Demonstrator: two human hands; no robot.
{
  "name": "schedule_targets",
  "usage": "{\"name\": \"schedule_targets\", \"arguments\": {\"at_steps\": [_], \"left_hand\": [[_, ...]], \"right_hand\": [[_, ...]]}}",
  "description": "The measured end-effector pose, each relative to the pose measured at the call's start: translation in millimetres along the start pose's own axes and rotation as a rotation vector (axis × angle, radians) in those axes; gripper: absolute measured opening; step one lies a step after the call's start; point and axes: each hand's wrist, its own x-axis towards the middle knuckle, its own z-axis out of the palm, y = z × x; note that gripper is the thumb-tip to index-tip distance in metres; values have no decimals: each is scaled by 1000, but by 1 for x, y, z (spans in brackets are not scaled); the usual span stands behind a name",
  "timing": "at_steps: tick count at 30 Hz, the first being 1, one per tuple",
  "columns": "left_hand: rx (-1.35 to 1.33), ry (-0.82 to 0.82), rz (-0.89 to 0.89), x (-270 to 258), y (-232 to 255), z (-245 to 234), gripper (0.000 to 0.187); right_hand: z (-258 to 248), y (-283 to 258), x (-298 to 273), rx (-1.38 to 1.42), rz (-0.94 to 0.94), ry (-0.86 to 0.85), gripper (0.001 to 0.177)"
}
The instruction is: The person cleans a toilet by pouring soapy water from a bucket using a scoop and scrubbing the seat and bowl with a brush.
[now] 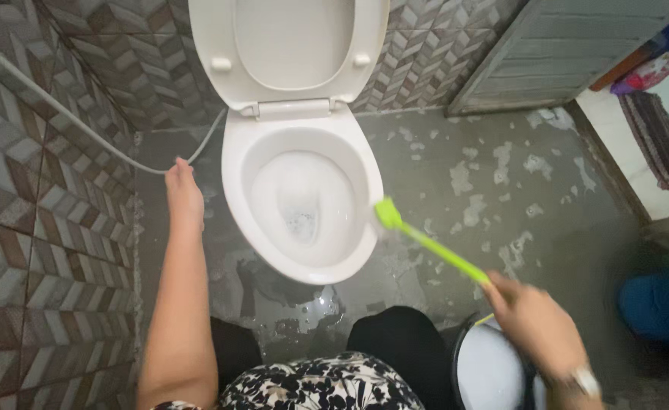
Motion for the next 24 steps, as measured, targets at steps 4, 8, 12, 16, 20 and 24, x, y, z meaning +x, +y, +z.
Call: {"name": "schedule_targets", "arguments": {"at_steps": [4, 8, 12, 16, 20, 24], "left_hand": [[-42, -7, 39, -4, -4, 4, 67], [53, 13, -12, -10, 4, 1, 64], [34, 22, 3, -1, 3, -6, 64], [49, 42, 20, 4, -1, -5, 65], [21, 32, 38, 2, -8, -7, 66], [16, 41, 48, 6, -9, -9, 67]], "right_hand": [[-5, -62, 70, 146, -115, 128, 44], [-1, -72, 78, 173, -143, 100, 45], [6, -25, 1, 128, -51, -58, 46], [2, -50, 5, 121, 51, 29, 45], [-14, -102, 80, 115, -28, 169, 41], [-17, -74, 85, 169, -102, 88, 43]]}}
